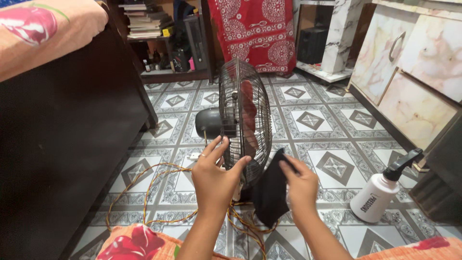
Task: The person wipes the front grill and motor housing of a standing fan using a black cloth. They rotate the fan head to access different areas and continue wiping the grill and base throughout the clip.
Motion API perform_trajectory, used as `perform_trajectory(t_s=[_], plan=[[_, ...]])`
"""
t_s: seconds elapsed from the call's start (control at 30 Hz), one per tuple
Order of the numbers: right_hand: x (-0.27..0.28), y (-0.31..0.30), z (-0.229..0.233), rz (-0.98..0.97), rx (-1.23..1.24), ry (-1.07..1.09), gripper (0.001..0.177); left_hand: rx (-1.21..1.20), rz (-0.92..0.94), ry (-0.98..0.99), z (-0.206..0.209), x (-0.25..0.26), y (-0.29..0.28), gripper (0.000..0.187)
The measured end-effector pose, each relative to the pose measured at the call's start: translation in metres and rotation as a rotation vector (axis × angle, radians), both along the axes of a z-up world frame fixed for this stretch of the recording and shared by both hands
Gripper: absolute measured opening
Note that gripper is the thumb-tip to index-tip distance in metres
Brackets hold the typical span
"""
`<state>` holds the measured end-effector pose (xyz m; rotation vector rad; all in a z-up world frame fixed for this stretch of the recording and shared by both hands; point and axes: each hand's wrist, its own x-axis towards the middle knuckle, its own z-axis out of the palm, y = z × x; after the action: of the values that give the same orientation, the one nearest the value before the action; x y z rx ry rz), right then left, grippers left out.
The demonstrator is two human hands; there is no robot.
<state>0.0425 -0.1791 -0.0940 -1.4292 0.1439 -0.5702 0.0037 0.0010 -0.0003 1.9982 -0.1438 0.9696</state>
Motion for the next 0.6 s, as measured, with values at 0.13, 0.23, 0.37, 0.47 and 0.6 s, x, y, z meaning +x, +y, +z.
perform_trajectory(t_s=[0.13, 0.23, 0.37, 0.47, 0.6], plan=[[0.007, -0.025, -0.004, -0.100, 0.372, 0.030, 0.024, -0.069, -0.027, 0.025, 0.000, 0.002, -0.003, 0.059], [0.008, -0.031, -0.003, -0.115, 0.338, -0.055, 0.021, -0.139, -0.050, 0.053, 0.000, 0.005, -0.003, 0.058], [0.010, -0.028, -0.004, -0.064, 0.435, -0.093, 0.022, -0.181, -0.064, 0.102, -0.003, 0.011, 0.012, 0.062], [0.013, -0.025, -0.005, -0.021, 0.469, -0.102, 0.023, -0.222, -0.093, 0.173, -0.006, 0.020, 0.025, 0.065], [0.005, -0.014, -0.008, -0.009, 0.293, 0.110, 0.023, -0.307, -0.171, 0.157, -0.012, 0.030, 0.038, 0.067]])
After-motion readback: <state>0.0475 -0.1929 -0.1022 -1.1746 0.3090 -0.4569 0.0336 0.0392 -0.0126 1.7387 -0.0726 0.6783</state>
